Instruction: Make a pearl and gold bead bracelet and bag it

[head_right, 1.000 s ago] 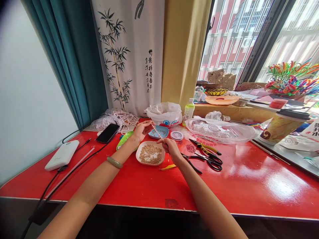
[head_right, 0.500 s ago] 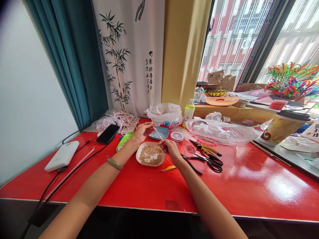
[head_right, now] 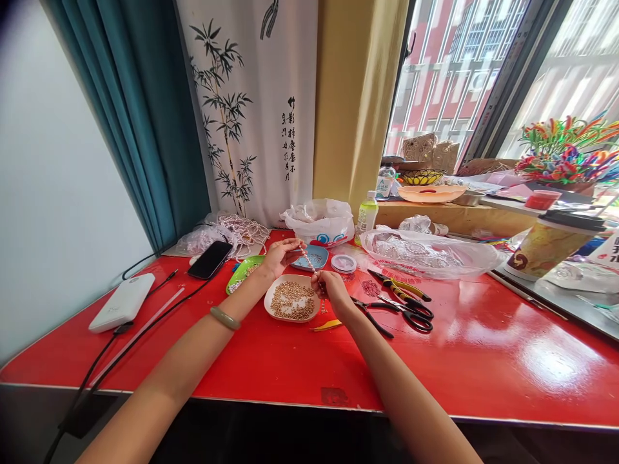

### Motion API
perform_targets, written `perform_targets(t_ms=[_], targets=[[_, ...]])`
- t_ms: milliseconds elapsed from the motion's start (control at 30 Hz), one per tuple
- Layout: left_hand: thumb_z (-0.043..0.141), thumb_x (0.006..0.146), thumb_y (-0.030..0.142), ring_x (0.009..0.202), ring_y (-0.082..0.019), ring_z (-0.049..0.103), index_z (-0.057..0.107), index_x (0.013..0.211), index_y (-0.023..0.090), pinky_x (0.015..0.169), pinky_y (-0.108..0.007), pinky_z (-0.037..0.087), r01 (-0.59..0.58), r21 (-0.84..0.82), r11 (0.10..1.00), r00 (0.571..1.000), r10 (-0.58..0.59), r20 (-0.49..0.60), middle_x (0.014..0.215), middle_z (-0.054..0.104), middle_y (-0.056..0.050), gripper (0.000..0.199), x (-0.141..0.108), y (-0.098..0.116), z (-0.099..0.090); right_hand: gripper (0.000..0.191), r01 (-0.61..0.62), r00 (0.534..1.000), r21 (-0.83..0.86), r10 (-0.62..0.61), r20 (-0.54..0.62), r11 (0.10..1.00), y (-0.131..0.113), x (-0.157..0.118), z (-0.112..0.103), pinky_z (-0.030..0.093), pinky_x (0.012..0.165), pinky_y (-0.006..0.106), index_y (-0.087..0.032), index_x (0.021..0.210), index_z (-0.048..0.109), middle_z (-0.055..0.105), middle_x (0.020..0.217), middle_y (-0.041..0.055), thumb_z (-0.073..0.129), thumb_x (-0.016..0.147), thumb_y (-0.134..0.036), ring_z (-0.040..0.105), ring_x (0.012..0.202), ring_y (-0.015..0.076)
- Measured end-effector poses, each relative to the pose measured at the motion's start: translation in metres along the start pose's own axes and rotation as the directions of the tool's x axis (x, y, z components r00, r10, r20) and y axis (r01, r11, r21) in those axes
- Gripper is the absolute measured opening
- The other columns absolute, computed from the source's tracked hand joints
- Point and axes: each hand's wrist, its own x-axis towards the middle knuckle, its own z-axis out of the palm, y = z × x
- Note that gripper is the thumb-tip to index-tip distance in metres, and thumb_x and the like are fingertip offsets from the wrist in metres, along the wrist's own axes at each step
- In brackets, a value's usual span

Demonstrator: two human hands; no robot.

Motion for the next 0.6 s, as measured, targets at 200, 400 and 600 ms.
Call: perform_targets(t_ms=[200,400,600], targets=[[0.065,0.064,0.015,0.055,-0.012,0.061,0.065,0.071,0.012,0.060,-0.022,0.048,0.010,0.010,1.000,1.000,-0.010,-0.002,0.069,0.067,-0.006,0.008,-0.0021,0.0006,0.0004,0.025,0.000,1.000,-0.003,0.000,-0.023,1.000,-0.0044,-0.0025,0.0001,0.041,0.043,0.020,-0.011,0.081,0.059,0.052,0.058,-0.0027,0.038,0.085,-0.024,0.047,0.044,0.0057],[0.066,0.063,0.016,0.055,-0.011,0.061,0.065,0.070,0.012,0.061,-0.022,0.048,0.010,0.019,1.000,1.000,-0.011,0.024,0.069,0.067,-0.006,0.008,-0.0010,-0.0023,0.0003,0.030,-0.042,0.998,-0.019,0.041,-0.040,0.999,-0.0034,-0.0014,0.0011,0.046,0.073,0.037,-0.016,0.109,0.048,0.052,0.109,0.0067,0.048,0.082,-0.029,0.054,0.090,0.0181],[0.066,0.062,0.016,0.062,-0.013,0.062,0.065,0.072,0.013,0.061,-0.022,0.048,0.020,0.016,1.000,0.997,-0.021,0.068,0.072,0.067,-0.006,0.010,-0.0008,-0.0061,0.0008,0.027,-0.037,0.999,-0.019,0.036,-0.038,0.999,-0.0040,-0.0014,0.0014,0.047,0.069,0.034,-0.015,0.106,0.050,0.054,0.103,0.0059,0.048,0.082,-0.029,0.056,0.084,0.0159]])
